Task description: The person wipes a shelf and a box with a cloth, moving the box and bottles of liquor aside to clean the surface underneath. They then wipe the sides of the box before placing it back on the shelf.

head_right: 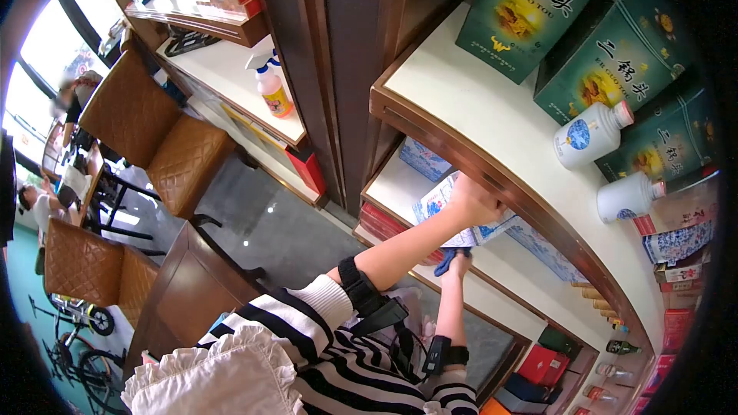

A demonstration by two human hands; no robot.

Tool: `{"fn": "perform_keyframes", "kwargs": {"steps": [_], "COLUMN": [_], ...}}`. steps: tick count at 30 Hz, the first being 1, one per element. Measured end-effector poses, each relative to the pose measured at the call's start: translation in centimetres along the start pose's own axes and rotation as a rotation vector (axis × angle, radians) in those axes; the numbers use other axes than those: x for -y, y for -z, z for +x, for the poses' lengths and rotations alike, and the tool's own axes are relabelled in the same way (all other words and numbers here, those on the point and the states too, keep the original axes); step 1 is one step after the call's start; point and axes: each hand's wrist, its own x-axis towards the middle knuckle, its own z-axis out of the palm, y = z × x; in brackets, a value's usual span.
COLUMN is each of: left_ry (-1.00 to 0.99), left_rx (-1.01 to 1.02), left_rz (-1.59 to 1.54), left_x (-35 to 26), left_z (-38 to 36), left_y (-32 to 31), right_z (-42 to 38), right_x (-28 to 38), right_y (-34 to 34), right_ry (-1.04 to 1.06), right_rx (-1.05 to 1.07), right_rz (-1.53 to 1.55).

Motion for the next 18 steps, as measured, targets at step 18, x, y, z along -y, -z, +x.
{"fn": "perform_keyframes", "kwargs": {"steps": [18], "left_ry": [0.080], "left_rx": [0.007], "left_rz": [0.003], "left_x": [-0.2], "left_z": [0.1], "left_y": [0.3], "right_z": [-2.1], "right_x": [-3.7], "right_y": [-3.7], "right_ry": [0.056], "right_rx": [-0.076], "right_rz": [0.044]}}
